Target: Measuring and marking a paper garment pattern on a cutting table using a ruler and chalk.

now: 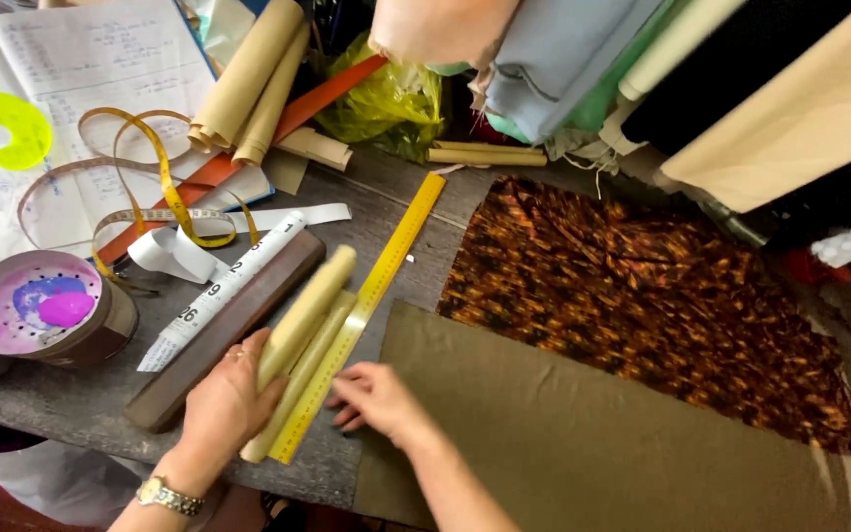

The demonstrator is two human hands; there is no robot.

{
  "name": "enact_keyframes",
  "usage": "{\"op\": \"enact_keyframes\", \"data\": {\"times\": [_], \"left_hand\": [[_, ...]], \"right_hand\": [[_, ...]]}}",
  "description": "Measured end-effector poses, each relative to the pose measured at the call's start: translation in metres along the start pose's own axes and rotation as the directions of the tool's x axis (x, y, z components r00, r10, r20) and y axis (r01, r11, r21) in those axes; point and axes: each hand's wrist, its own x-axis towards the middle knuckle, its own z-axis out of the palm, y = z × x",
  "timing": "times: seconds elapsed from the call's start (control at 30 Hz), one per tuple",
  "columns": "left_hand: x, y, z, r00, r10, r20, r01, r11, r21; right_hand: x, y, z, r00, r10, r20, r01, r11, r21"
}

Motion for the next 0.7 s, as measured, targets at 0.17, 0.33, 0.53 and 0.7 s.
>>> {"op": "enact_keyframes", "data": {"times": [0.17, 0.33, 0.53, 0.7], "left_hand": [[-0.007, 0.007, -0.024, 0.998, -0.063, 0.027, 0.068, 0.946, -0.317], [-0.017, 0.015, -0.019, 0.998, -0.021, 0.064, 0.053, 0.83, -0.556], [-0.027, 0.04, -0.001, 0.96, 0.23, 0.159, -0.082, 0.777, -0.624], [-0.029, 0.049, 0.016, 0.879, 0.478, -0.003, -0.4, 0.733, -0.551]], "right_hand": [[-0.018, 0.001, 0.03, 0.997, -0.082, 0.013, 0.078, 0.974, 0.215], [-0.037, -0.016, 0.033, 0.981, -0.19, -0.026, 0.187, 0.919, 0.347], [-0.04, -0.002, 0.013, 0.962, -0.131, -0.239, 0.2, 0.934, 0.296], [-0.06, 0.0, -0.025, 0.893, -0.036, -0.448, 0.249, 0.869, 0.427]]}}
